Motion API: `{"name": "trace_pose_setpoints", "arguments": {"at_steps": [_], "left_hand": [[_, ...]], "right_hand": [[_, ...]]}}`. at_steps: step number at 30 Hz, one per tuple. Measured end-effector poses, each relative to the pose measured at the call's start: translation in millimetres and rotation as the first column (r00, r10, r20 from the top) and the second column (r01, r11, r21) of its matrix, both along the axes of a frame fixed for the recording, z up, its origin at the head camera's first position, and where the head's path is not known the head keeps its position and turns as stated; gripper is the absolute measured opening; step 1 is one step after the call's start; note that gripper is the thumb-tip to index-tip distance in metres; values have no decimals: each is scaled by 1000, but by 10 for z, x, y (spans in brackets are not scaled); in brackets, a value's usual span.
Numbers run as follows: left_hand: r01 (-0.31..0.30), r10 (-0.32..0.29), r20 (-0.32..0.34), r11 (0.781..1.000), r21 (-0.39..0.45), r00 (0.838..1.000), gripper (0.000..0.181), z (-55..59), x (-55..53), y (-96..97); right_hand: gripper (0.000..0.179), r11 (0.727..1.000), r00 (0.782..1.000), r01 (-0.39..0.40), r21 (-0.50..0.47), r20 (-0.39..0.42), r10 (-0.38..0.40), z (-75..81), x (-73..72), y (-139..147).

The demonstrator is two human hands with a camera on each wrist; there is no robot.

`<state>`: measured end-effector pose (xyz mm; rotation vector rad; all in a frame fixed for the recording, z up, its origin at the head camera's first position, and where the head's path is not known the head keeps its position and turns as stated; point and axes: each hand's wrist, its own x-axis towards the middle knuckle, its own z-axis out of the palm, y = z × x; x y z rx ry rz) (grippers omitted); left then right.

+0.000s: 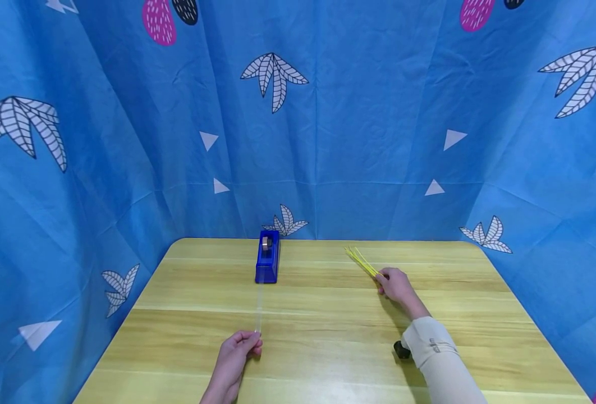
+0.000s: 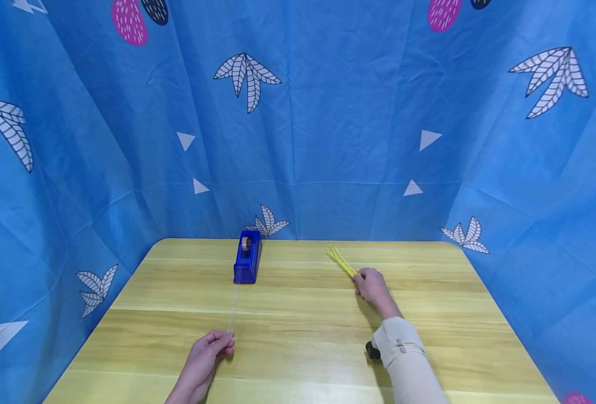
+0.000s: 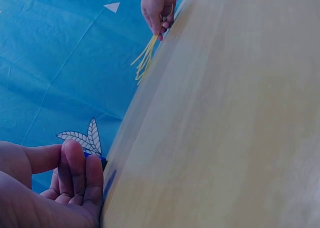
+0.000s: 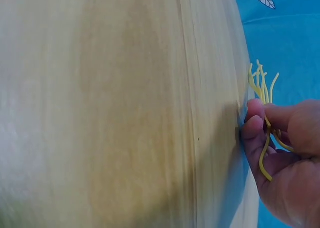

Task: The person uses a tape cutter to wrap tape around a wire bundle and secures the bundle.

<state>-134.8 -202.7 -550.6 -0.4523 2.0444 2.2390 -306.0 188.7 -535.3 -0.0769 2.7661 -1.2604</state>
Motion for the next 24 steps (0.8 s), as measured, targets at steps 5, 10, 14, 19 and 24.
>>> {"name": "trace_pose_setpoints", "arguments": {"at_steps": [5, 10, 14, 19, 24], "left_hand": [[2, -2, -4, 1000, -1, 1000, 21, 12, 4, 4], [7, -7, -6, 1000, 1, 1000, 22, 20, 18, 7], [7, -7, -5, 1000, 1, 1000, 22, 25, 23, 10], [5, -5, -8, 1000, 5, 1000, 22, 27, 24, 16], [7, -7, -14, 1000, 8, 1000, 22, 30, 23, 12]], "right_hand": [[24, 999, 1000, -4, -47, -6, 4, -21, -3, 16], [25, 997, 1000, -1, -81, -1, 1, -31, 0, 21], [26, 995, 1000, -10, -98, -4, 9, -23, 9, 8], [25, 994, 1000, -15, -111, 3, 16, -3, 20, -30], [26, 989, 997, 13, -148, 80, -1, 11, 18, -63]]}}
